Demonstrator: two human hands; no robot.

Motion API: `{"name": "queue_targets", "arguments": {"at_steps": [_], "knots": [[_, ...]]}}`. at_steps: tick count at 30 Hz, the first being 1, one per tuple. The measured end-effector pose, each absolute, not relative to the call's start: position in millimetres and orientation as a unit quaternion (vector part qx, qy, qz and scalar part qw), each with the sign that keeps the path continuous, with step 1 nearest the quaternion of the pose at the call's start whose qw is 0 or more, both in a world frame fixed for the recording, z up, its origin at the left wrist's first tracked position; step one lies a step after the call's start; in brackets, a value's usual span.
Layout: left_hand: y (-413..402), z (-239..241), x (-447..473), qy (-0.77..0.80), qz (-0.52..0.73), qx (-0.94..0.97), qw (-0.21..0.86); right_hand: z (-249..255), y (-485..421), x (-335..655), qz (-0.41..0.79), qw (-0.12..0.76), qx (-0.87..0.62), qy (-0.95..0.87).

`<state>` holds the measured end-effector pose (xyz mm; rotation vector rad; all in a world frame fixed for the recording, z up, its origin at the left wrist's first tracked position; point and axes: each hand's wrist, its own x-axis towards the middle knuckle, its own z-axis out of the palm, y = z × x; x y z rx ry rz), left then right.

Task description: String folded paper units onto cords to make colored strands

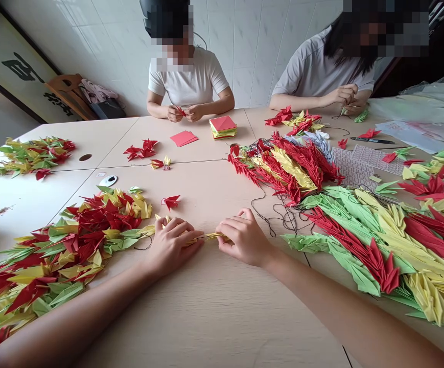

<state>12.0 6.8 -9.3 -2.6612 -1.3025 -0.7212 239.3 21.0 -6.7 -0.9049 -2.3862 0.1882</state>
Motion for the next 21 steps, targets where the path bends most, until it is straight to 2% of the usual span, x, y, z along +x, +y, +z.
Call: {"name": "queue_targets", "arguments": {"at_steps": [11, 21], "knots": [[4.0, -6.7, 11.6, -0.409, -0.241, -0.879, 0.038, -6.8, 20.7, 240.8, -0.005, 0.259, -0.328, -0.908], [4.4, -8.0, 12.0, -0.405, -0.251, -0.879, 0.028, 0.0, 25.3, 247.3, 0.044, 0.289, -0.312, -0.904]]}}
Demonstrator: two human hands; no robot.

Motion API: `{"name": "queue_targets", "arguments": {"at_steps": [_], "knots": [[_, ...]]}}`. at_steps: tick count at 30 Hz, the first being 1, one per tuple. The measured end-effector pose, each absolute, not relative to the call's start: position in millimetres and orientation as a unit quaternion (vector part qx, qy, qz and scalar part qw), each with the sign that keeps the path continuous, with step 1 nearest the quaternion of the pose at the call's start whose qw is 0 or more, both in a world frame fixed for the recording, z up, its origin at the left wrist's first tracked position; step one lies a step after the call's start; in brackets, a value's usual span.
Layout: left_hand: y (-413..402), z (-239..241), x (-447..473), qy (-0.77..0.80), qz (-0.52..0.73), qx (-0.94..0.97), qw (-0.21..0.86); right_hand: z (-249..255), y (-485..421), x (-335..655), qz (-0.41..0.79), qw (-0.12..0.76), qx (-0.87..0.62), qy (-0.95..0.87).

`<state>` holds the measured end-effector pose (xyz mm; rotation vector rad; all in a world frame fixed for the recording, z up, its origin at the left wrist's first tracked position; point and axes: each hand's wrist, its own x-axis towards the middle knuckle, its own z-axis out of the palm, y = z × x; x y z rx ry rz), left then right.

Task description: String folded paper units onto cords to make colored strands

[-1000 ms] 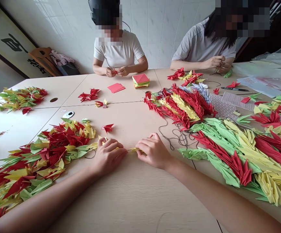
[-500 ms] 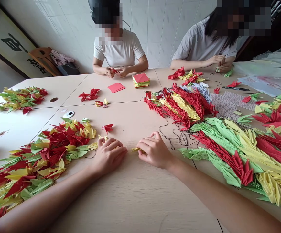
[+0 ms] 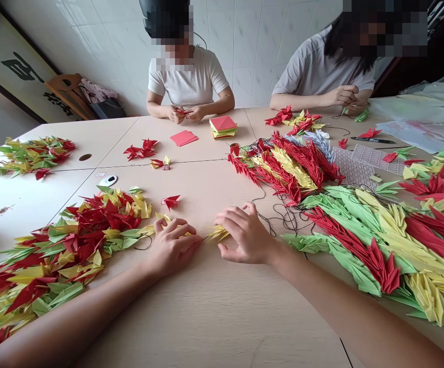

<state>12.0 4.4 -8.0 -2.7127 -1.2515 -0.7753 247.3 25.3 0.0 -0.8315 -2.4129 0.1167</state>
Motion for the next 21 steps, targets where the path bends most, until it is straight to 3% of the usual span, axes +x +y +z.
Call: {"name": "queue_targets", "arguments": {"at_steps": [5, 14, 21], "knots": [[4.0, -8.4, 11.6, -0.416, -0.239, -0.877, 0.015, 5.0, 42.7, 267.0, 0.115, 0.303, -0.345, -0.881], [3.7, -6.1, 12.2, -0.423, -0.234, -0.875, 0.012, 14.7, 63.1, 287.4, 0.102, 0.118, -0.377, -0.913], [3.7, -5.5, 12.6, -0.425, -0.232, -0.875, 0.010, 11.7, 59.9, 281.1, 0.104, 0.072, -0.371, -0.920]]}}
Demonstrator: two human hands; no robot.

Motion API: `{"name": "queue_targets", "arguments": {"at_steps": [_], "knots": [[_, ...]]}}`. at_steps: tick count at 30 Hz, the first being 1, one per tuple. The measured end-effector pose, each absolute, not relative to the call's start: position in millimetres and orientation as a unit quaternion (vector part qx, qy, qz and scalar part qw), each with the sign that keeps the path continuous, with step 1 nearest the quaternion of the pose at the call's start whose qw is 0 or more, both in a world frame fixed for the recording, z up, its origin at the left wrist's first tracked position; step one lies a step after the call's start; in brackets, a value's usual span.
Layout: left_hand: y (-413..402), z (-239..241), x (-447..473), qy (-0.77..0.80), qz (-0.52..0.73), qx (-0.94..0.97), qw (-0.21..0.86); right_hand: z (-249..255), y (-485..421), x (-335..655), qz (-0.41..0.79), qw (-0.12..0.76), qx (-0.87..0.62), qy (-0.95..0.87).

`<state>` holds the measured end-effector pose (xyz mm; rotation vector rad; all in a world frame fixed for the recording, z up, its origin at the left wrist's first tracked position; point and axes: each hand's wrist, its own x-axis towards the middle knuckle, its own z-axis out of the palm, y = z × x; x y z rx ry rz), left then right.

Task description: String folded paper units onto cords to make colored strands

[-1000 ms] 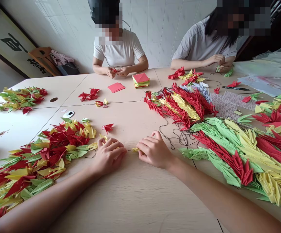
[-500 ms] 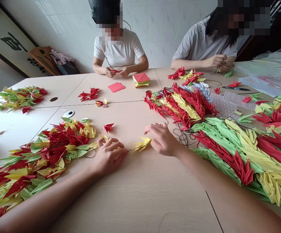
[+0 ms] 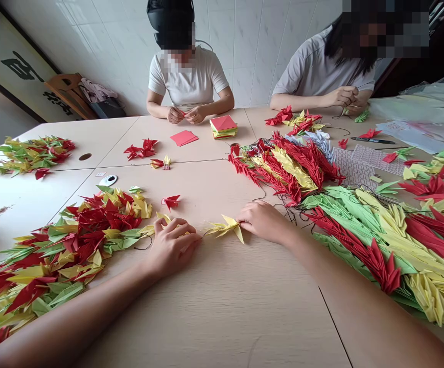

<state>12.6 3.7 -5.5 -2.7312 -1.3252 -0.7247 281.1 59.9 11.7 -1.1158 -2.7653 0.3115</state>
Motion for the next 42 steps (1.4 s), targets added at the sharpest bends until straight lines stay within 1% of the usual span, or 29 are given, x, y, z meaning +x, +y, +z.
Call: {"name": "queue_targets", "arguments": {"at_steps": [5, 13, 16, 20, 22, 28, 31, 37, 42], "knots": [[4.0, -6.3, 12.4, -0.426, -0.231, -0.875, 0.012, 13.5, 58.6, 280.5, 0.075, 0.053, -0.393, -0.915], [4.4, -6.0, 12.0, -0.421, -0.234, -0.877, 0.007, 19.6, 58.6, 284.3, 0.082, 0.017, -0.420, -0.904], [4.4, -6.0, 12.3, -0.419, -0.236, -0.877, 0.008, 24.8, 56.0, 286.6, 0.088, 0.044, -0.420, -0.902], [4.2, -6.0, 12.5, -0.421, -0.237, -0.876, 0.011, 28.7, 49.1, 282.2, 0.153, 0.076, -0.351, -0.920], [4.1, -6.0, 12.6, -0.421, -0.236, -0.876, 0.014, 24.6, 45.8, 275.4, 0.164, 0.100, -0.324, -0.926], [3.3, -6.5, 11.9, -0.421, -0.226, -0.878, 0.013, 1.7, 42.9, 257.2, 0.091, 0.183, -0.290, -0.935], [3.1, -6.5, 11.1, -0.423, -0.214, -0.880, 0.006, -1.3, 43.8, 257.2, 0.089, 0.215, -0.292, -0.928], [2.7, -5.3, 11.3, -0.428, -0.202, -0.881, 0.004, 0.5, 46.8, 261.1, 0.094, 0.219, -0.303, -0.923], [3.7, -7.3, 11.5, -0.427, -0.223, -0.876, 0.010, 3.9, 46.6, 261.6, 0.085, 0.225, -0.287, -0.927]]}}
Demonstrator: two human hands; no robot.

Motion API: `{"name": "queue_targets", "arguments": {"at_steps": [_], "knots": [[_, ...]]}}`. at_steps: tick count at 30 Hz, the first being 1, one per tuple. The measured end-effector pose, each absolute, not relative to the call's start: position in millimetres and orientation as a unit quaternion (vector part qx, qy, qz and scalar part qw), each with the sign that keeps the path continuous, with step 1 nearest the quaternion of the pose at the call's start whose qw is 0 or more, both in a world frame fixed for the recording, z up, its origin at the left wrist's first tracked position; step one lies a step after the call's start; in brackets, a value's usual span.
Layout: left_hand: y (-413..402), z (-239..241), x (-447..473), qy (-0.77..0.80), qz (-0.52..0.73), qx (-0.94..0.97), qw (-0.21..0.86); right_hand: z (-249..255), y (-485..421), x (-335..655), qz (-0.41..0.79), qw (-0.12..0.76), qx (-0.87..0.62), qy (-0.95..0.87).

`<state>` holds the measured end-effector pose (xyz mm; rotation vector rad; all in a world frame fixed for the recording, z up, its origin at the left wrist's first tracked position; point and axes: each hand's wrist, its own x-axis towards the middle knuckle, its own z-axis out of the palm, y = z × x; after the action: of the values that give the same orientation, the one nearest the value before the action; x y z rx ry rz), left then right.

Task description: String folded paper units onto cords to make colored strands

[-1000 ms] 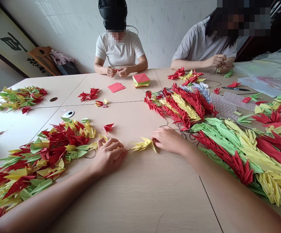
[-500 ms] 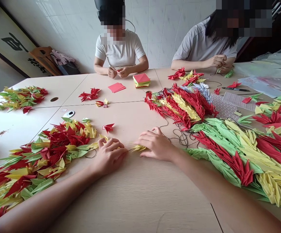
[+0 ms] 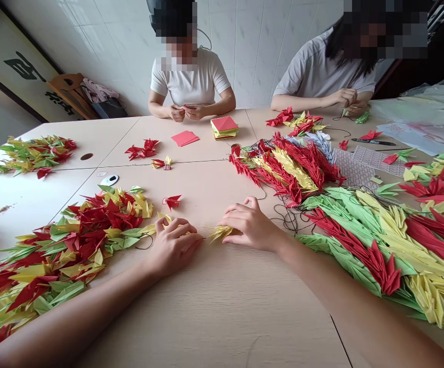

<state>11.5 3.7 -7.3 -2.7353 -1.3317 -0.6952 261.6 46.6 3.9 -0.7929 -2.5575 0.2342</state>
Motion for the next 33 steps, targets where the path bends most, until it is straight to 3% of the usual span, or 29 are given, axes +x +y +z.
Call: {"name": "queue_targets", "arguments": {"at_steps": [9, 15, 33], "knots": [[2.3, -3.4, 13.6, -0.444, -0.224, -0.867, 0.013, -2.3, 31.7, 245.7, -0.011, 0.156, -0.314, -0.936], [2.7, -0.4, 9.9, -0.489, -0.155, -0.858, 0.008, -6.9, 37.5, 250.8, 0.003, 0.183, -0.347, -0.920], [7.5, -11.8, 10.8, -0.439, -0.228, -0.869, -0.003, 0.3, 35.8, 252.8, 0.022, 0.179, -0.337, -0.924]]}}
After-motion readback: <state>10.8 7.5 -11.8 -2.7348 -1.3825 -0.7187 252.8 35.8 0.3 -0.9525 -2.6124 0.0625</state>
